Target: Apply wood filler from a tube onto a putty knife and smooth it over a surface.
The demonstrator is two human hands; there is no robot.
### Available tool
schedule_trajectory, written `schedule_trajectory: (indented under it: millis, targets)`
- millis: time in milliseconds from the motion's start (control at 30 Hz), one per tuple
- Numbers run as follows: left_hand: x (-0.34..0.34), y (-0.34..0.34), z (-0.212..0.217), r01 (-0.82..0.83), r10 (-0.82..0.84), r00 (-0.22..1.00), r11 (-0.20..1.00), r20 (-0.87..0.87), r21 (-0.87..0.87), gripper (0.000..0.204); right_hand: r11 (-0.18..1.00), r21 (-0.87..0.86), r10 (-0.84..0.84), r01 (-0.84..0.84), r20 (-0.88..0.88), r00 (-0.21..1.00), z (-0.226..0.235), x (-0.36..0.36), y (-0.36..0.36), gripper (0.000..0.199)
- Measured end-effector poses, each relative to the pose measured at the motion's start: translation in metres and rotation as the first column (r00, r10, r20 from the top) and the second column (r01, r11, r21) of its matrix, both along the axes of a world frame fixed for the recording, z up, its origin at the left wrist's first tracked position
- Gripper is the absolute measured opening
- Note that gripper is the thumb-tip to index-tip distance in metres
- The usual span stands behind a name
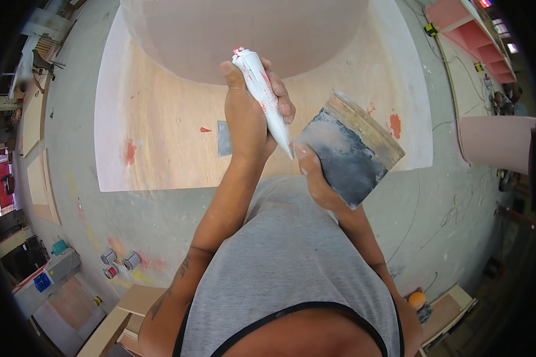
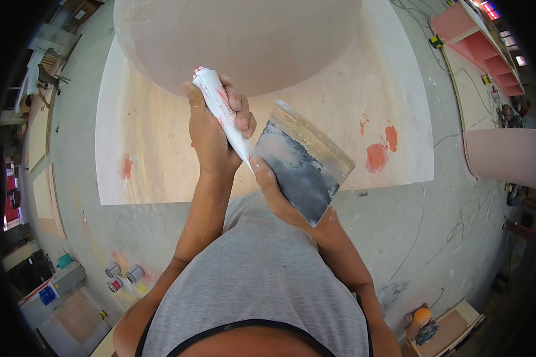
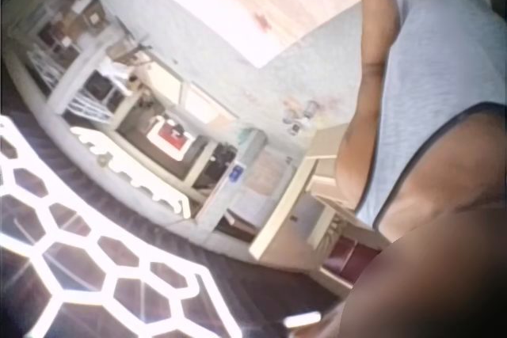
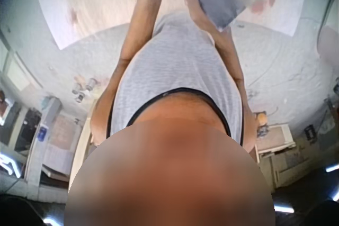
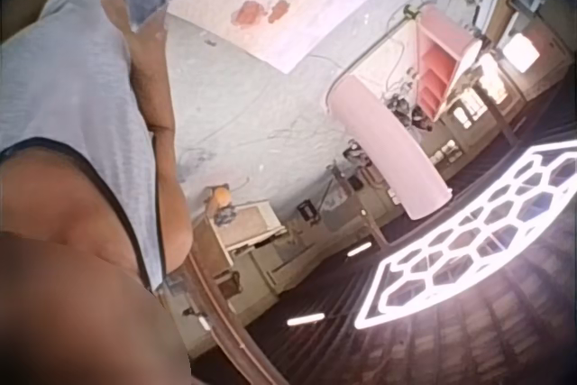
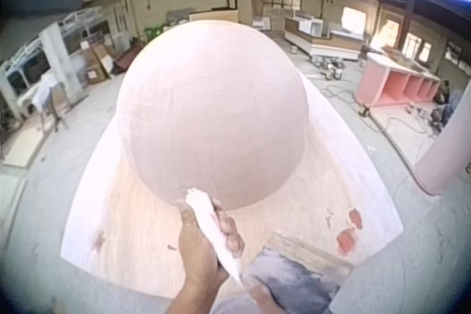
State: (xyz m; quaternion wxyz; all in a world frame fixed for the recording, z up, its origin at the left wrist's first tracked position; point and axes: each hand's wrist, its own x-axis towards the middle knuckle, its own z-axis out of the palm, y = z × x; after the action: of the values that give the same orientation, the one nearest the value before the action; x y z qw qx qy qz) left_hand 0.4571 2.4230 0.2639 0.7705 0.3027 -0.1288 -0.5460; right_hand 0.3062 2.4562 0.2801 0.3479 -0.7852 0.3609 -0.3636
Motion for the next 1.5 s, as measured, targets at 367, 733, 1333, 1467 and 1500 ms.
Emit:
schedule_trajectory:
  millis: [367,733,1333,1467,1500]
  targets:
    - [-0.002,0.000,-0.002,-0.005,0.002,0.998,0.999,0.066,0.050,0.060,0.998,-0.032,-0.051,0.051,-0.001,0.999,-0.001,0.000,-0.001,0.007]
    - [-0.004,-0.010,-0.016,0.105,-0.094,0.991,0.988,-0.098,0.116,0.055,0.869,0.424,-0.254,0.255,-0.060,0.965,0.006,0.005,0.003,0.014]
    - [-0.026,0.015,-0.069,0.770,-0.605,0.603,0.612,-0.520,0.182,0.027,1.000,0.019,0.011,-0.011,0.013,1.000,-0.037,-0.016,-0.074,0.019]
    - [-0.026,0.018,-0.083,0.798,-0.662,0.532,0.600,-0.528,0.052,0.028,0.981,0.195,-0.021,0.022,-0.009,1.000,-0.045,-0.019,-0.077,0.015]
    - [-0.026,0.018,-0.083,0.812,-0.684,0.498,0.583,-0.532,0.011,0.027,0.996,0.083,-0.023,0.019,0.047,0.999,-0.053,-0.018,-0.078,0.013]
